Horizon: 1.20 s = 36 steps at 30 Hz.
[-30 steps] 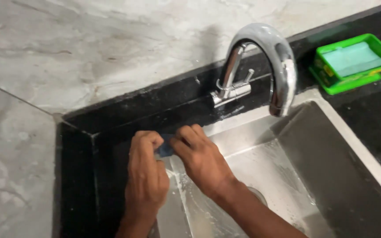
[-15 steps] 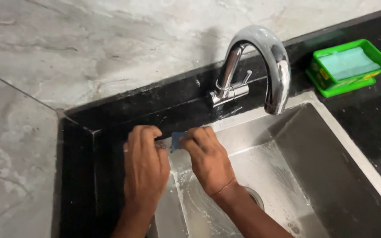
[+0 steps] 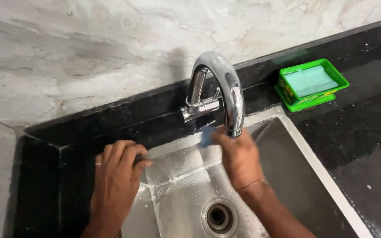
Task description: The person scrubs the stainless steel sink basin and the surrounding black countertop using a blue sponge. They then wipe the chrome faucet with the same sponge.
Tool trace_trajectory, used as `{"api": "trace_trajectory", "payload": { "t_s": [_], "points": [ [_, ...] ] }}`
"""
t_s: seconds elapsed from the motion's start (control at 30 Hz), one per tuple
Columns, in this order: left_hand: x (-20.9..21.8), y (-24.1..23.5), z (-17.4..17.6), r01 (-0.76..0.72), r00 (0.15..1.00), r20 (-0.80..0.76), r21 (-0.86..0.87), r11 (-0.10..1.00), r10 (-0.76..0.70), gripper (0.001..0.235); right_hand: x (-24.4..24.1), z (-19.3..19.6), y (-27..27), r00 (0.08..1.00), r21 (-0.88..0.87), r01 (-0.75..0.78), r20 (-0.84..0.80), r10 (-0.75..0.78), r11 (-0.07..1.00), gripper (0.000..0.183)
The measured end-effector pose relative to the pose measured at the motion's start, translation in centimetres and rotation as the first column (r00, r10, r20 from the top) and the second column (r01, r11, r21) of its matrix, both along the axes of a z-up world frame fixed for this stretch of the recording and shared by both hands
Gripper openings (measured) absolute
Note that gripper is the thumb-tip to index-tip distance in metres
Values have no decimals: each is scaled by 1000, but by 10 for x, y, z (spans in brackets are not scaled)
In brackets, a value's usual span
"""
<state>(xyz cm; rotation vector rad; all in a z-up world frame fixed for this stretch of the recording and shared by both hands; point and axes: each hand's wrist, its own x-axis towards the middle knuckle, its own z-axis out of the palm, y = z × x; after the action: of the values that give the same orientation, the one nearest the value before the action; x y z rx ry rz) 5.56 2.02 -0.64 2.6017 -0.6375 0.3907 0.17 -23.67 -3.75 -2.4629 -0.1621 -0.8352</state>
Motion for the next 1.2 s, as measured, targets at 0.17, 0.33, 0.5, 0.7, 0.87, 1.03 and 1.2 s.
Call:
{"api": "trace_trajectory", "payload": {
  "t_s": [0.17,0.33,0.5,0.7,0.87,1.03,1.2],
  "points": [
    [4,1,-5,-17,1000,-20,91,996,19,30,2,-23,-19,873,363,466,-43,-485,807,13],
    [1,1,-7,-11,1000,15,39,999,10,30,8,-66,31,802,529,579,-230,-552,620,17],
    [0,-3,-6,9,999,32,15,1000,-10,31,4,-40,50,927,673,375,-253,-278,637,10],
    [3,-1,-12,4,998,70,23,1000,-5,31,8,-55,29,763,593,638,-397,-511,492,12],
    [4,-6,-17,-18,993,117,50,999,12,34,6,-71,16,833,653,525,-263,-487,546,9],
    [3,-6,-21,-25,994,105,88,996,16,39,2,-76,14,875,582,462,-179,-449,669,8],
    [1,-8,-27,-85,996,51,177,980,77,40,6,-88,-3,869,594,459,-145,-474,660,12]
  ]
}}
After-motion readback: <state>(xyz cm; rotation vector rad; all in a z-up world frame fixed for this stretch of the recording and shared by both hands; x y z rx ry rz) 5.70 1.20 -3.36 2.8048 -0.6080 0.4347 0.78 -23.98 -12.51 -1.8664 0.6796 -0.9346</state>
